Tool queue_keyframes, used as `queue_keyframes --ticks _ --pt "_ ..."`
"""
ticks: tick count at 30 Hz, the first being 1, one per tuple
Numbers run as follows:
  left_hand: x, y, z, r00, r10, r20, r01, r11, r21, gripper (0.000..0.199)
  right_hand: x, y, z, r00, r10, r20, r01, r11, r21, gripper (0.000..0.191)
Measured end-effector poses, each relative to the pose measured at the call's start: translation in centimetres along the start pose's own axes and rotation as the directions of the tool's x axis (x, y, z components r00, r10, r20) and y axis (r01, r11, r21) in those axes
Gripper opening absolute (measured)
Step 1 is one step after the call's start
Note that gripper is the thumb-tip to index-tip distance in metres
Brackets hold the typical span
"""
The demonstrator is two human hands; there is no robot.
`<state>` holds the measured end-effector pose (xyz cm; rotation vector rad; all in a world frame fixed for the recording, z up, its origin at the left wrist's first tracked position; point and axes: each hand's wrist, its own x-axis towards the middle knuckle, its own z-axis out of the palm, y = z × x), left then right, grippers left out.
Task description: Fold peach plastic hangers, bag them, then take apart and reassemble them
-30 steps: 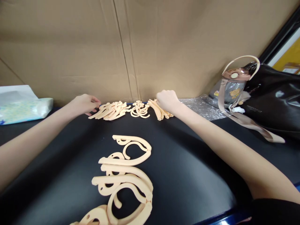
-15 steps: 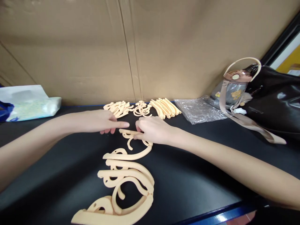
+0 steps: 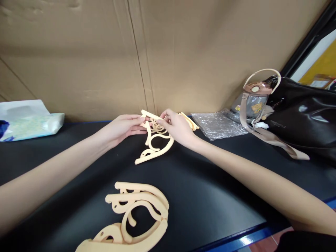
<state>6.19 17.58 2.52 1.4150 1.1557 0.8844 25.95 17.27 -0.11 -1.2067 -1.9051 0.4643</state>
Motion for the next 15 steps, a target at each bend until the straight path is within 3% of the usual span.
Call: queue_keyframes --ticks 3,7,11,15 --pt "0.1 0.1 0.7 1.000 0.021 -0.018 -0.022 0.999 -0.049 0.019 0.4 0.0 -1.5 0.995 -0.093 -0.032 0.074 0.926 -0.371 0.019" --pt "-0.5 0.1 2.0 0.999 0.002 0.044 0.001 0.998 -0.056 0.020 0.7 -0.3 -2.6 0.963 -0.231 0.138 0.258 0.644 -0.721 0.026" --pt "-1.3 0.4 3.0 0.986 -0.069 0.153 0.076 0.996 -0.043 0.022 0.5 -0.4 -2.7 0.885 -0.271 0.378 0.461 0.400 -0.792 0.022" --pt "-1.6 -0.1 3.7 0.979 -0.110 0.173 0.108 0.994 0.021 0.019 0.0 -0.6 -2.4 0.833 -0.257 0.490 0.553 0.373 -0.745 0.023"
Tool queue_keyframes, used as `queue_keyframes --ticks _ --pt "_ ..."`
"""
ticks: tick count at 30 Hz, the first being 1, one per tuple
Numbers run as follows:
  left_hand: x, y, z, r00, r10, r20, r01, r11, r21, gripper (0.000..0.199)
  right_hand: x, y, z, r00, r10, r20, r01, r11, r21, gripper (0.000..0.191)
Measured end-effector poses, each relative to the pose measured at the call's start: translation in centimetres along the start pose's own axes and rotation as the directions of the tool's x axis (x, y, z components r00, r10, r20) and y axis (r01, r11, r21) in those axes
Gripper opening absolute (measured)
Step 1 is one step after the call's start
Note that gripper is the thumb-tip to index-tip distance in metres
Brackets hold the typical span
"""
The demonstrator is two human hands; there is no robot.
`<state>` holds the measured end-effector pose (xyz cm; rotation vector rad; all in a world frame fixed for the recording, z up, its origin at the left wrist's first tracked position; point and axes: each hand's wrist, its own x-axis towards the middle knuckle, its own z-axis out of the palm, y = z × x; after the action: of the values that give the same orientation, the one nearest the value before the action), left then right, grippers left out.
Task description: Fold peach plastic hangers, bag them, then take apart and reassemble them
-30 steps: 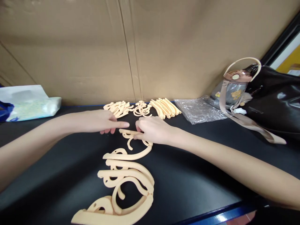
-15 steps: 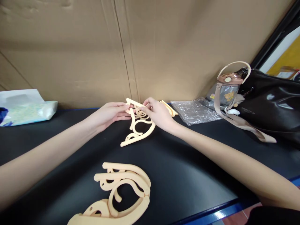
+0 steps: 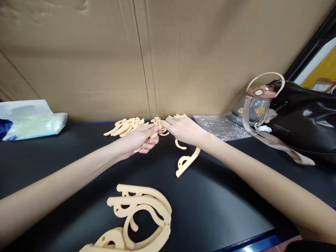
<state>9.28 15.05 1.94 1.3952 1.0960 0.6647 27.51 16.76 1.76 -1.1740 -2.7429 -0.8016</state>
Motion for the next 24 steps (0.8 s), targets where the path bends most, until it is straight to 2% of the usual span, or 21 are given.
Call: queue_keyframes --ticks 3,6,8,10,12,15,16,18,21,23,24 --pt "-0.1 -1.0 0.9 0.995 0.041 -0.094 -0.034 0.996 0.084 0.022 0.0 -0.3 0.0 0.998 0.024 0.052 -0.027 0.997 0.068 0.029" --pt "-0.4 -1.7 1.6 0.965 0.165 -0.204 -0.123 0.971 0.204 0.017 0.2 0.3 0.0 0.989 0.123 0.085 -0.139 0.966 0.216 0.024" --pt "-0.3 -1.3 1.2 0.942 0.240 -0.236 -0.171 0.945 0.277 0.014 0.2 1.1 0.0 0.963 0.242 0.120 -0.268 0.911 0.314 0.017" --pt "0.1 -0.4 -0.4 0.929 0.264 -0.260 -0.173 0.930 0.325 0.015 0.2 2.1 -0.1 0.927 0.352 0.132 -0.374 0.826 0.422 0.016" --pt "0.9 0.6 -3.2 0.899 0.268 -0.345 -0.139 0.925 0.355 0.017 0.3 2.8 -0.1 0.897 0.423 0.126 -0.403 0.667 0.627 0.021" --pt "2.0 1.1 -8.4 0.803 0.277 -0.528 -0.071 0.924 0.376 0.018 0.4 3.3 0.3 0.877 0.455 0.152 -0.335 0.354 0.873 0.022" --pt "2.3 0.9 -10.0 0.778 0.264 -0.570 -0.038 0.926 0.377 0.020 0.4 3.3 0.5 0.877 0.447 0.175 -0.322 0.278 0.905 0.023" --pt "2.8 -0.2 -12.5 0.742 0.242 -0.625 0.035 0.917 0.397 0.022 0.5 3.1 0.8 0.885 0.423 0.196 -0.304 0.205 0.930 0.025" --pt "3.1 -2.0 -14.0 0.704 0.240 -0.669 0.146 0.872 0.467 0.026 0.5 2.7 0.5 0.891 0.376 0.254 -0.291 0.045 0.956 0.026" --pt "3.1 -2.7 -13.9 0.692 0.236 -0.682 0.218 0.832 0.509 0.027 0.5 2.4 0.0 0.873 0.360 0.329 -0.314 -0.100 0.944 0.022" --pt "3.1 -2.8 -13.8 0.690 0.234 -0.686 0.246 0.815 0.525 0.028 0.6 2.3 -0.2 0.859 0.370 0.354 -0.324 -0.144 0.935 0.021"
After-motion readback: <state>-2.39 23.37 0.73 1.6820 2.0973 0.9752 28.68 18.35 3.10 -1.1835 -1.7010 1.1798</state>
